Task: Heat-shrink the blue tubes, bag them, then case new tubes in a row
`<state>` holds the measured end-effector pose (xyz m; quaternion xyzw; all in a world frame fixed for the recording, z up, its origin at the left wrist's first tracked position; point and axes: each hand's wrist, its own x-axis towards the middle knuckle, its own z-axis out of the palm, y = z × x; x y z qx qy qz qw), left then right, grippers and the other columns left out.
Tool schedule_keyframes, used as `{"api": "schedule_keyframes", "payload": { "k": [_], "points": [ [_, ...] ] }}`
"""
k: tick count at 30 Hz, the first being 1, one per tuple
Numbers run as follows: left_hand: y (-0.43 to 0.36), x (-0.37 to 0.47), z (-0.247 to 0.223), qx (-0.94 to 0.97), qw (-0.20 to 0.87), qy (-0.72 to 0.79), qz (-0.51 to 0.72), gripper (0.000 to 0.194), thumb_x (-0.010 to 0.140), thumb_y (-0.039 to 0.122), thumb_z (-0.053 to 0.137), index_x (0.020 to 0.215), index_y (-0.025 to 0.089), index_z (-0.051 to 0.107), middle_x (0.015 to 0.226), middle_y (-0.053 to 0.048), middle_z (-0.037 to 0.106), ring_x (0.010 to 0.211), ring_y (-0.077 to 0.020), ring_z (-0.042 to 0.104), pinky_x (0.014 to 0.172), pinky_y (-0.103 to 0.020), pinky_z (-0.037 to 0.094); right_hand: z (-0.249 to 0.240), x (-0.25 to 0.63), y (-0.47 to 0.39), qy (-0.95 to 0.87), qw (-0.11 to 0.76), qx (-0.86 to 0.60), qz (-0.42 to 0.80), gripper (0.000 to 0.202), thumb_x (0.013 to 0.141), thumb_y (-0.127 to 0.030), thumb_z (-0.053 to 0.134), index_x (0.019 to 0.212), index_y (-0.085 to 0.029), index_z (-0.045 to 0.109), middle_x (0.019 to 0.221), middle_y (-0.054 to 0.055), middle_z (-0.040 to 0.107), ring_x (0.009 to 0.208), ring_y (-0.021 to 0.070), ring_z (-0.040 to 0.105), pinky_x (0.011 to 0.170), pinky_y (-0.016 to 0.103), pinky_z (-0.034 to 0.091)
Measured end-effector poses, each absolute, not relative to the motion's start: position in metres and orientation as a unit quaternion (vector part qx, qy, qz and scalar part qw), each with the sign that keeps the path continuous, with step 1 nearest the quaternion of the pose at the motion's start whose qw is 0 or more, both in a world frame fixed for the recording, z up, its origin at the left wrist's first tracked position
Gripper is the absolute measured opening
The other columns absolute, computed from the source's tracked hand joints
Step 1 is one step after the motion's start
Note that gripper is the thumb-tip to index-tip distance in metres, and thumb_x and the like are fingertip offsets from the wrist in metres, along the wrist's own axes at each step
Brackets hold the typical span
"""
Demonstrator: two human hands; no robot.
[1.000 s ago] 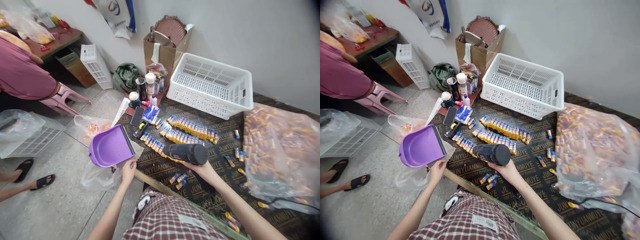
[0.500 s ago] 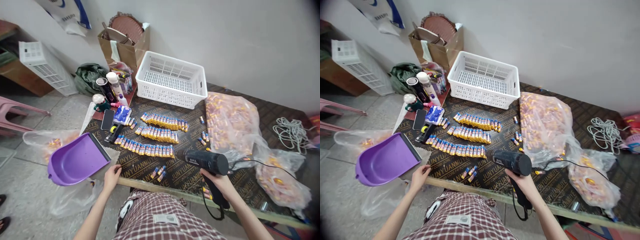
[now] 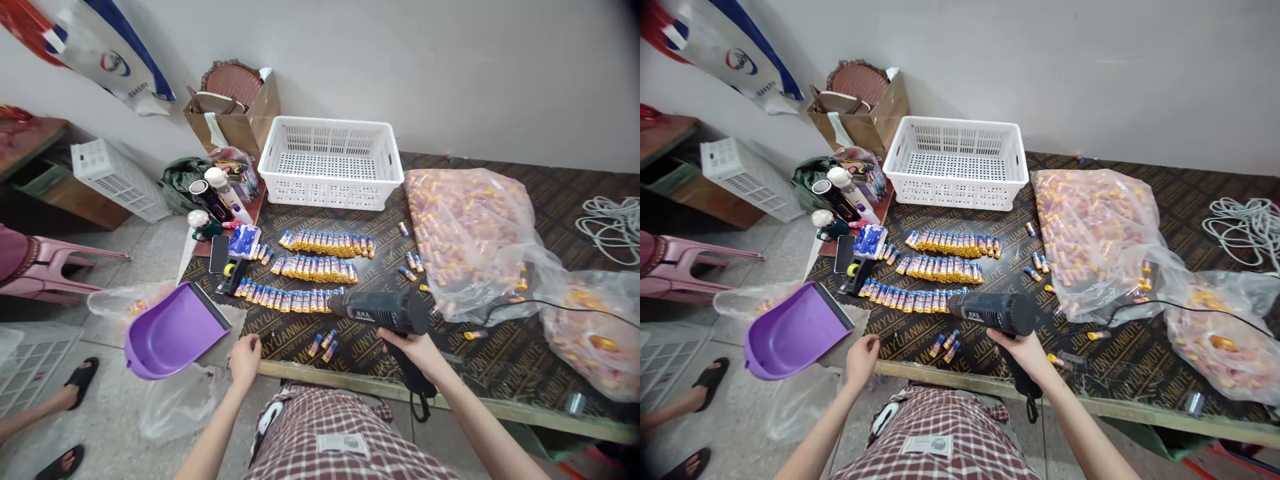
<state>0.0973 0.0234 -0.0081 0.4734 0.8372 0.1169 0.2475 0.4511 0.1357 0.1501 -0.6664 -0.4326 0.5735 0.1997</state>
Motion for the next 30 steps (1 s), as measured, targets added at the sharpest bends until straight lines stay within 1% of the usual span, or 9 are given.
{"api": "schedule_keyframes", "payload": {
  "k": [3, 7, 10, 12, 17, 21, 24, 27, 30],
  "points": [
    [0.054, 0.139, 0.007, 0.573, 0.181, 0.787, 0.14, 0.024, 0.083, 0.024, 0.04, 0.091, 0.019, 0.063, 0.09, -0.009, 0.064, 0.09, -0.0234, 0.056, 0.083, -0.037, 0.045, 0.151, 0.464, 0.131, -0.382, 0.241, -0.691, 0.565, 0.043, 0.058, -0.052, 0.071, 0.071, -0.012, 0.063, 0.058, 0.006, 0.063, 0.05, 0.0169, 0.058, 0.045, 0.027, 0.046],
    [0.117, 0.217, 0.014, 0.741, 0.232, 0.612, 0.149, 0.031, 0.083, 0.024, 0.045, 0.111, 0.022, 0.055, 0.113, -0.01, 0.058, 0.108, -0.0235, 0.05, 0.093, -0.039, 0.039, 0.15, 0.497, 0.129, -0.292, 0.293, -0.737, 0.535, 0.045, 0.057, -0.052, 0.073, 0.076, -0.013, 0.064, 0.061, 0.008, 0.065, 0.051, 0.0198, 0.06, 0.043, 0.029, 0.048],
    [0.162, 0.263, 0.003, 0.802, 0.243, 0.531, 0.123, 0.062, 0.074, 0.032, 0.061, 0.13, 0.021, 0.037, 0.14, -0.013, 0.036, 0.129, -0.0283, 0.031, 0.103, -0.044, 0.029, 0.151, 0.522, 0.122, -0.27, 0.281, -0.758, 0.524, 0.042, 0.06, -0.054, 0.071, 0.076, -0.015, 0.065, 0.058, 0.008, 0.065, 0.049, 0.0217, 0.061, 0.041, 0.031, 0.048],
    [0.183, 0.278, -0.007, 0.819, 0.245, 0.51, 0.092, 0.073, 0.068, 0.032, 0.067, 0.132, 0.019, 0.033, 0.14, -0.015, 0.035, 0.13, -0.0304, 0.03, 0.103, -0.046, 0.027, 0.152, 0.533, 0.114, -0.257, 0.274, -0.765, 0.524, 0.04, 0.061, -0.053, 0.071, 0.076, -0.017, 0.066, 0.06, 0.008, 0.066, 0.048, 0.0216, 0.061, 0.041, 0.031, 0.049],
    [0.178, 0.274, -0.009, 0.829, 0.241, 0.499, 0.07, 0.05, 0.071, 0.021, 0.062, 0.119, 0.018, 0.047, 0.125, -0.014, 0.049, 0.118, -0.0268, 0.043, 0.099, -0.042, 0.033, 0.152, 0.537, 0.101, -0.23, 0.285, -0.762, 0.535, 0.039, 0.057, -0.049, 0.075, 0.076, -0.016, 0.066, 0.062, 0.008, 0.067, 0.053, 0.0219, 0.063, 0.047, 0.032, 0.052],
    [0.135, 0.26, 0.005, 0.849, 0.232, 0.461, 0.108, 0.054, 0.071, 0.032, 0.062, 0.122, 0.022, 0.044, 0.132, -0.012, 0.042, 0.125, -0.0271, 0.035, 0.107, -0.049, 0.018, 0.145, 0.528, 0.107, -0.223, 0.266, -0.758, 0.552, 0.039, 0.055, -0.048, 0.076, 0.072, -0.015, 0.065, 0.057, 0.007, 0.065, 0.047, 0.0202, 0.06, 0.043, 0.031, 0.05],
    [0.123, 0.256, 0.007, 0.811, 0.222, 0.522, 0.143, 0.053, 0.072, 0.041, 0.061, 0.12, 0.023, 0.047, 0.135, -0.014, 0.039, 0.126, -0.029, 0.032, 0.107, -0.053, 0.013, 0.133, 0.521, 0.117, -0.24, 0.271, -0.75, 0.554, 0.039, 0.055, -0.046, 0.077, 0.071, -0.014, 0.064, 0.063, 0.007, 0.066, 0.048, 0.0177, 0.06, 0.04, 0.027, 0.047],
    [0.138, 0.256, -0.002, 0.669, 0.189, 0.697, 0.175, 0.053, 0.073, 0.042, 0.059, 0.119, 0.02, 0.047, 0.133, -0.018, 0.037, 0.124, -0.0343, 0.031, 0.103, -0.057, 0.017, 0.123, 0.515, 0.127, -0.273, 0.272, -0.739, 0.553, 0.042, 0.055, -0.048, 0.076, 0.073, -0.012, 0.063, 0.066, 0.007, 0.066, 0.048, 0.0169, 0.059, 0.041, 0.027, 0.046],
    [0.155, 0.256, -0.012, 0.57, 0.19, 0.782, 0.167, 0.046, 0.074, 0.037, 0.056, 0.115, 0.017, 0.049, 0.123, -0.02, 0.044, 0.117, -0.0363, 0.036, 0.096, -0.057, 0.024, 0.12, 0.512, 0.131, -0.299, 0.257, -0.724, 0.566, 0.043, 0.056, -0.049, 0.075, 0.073, -0.012, 0.063, 0.064, 0.006, 0.065, 0.048, 0.0162, 0.059, 0.041, 0.027, 0.046]
  ]
}}
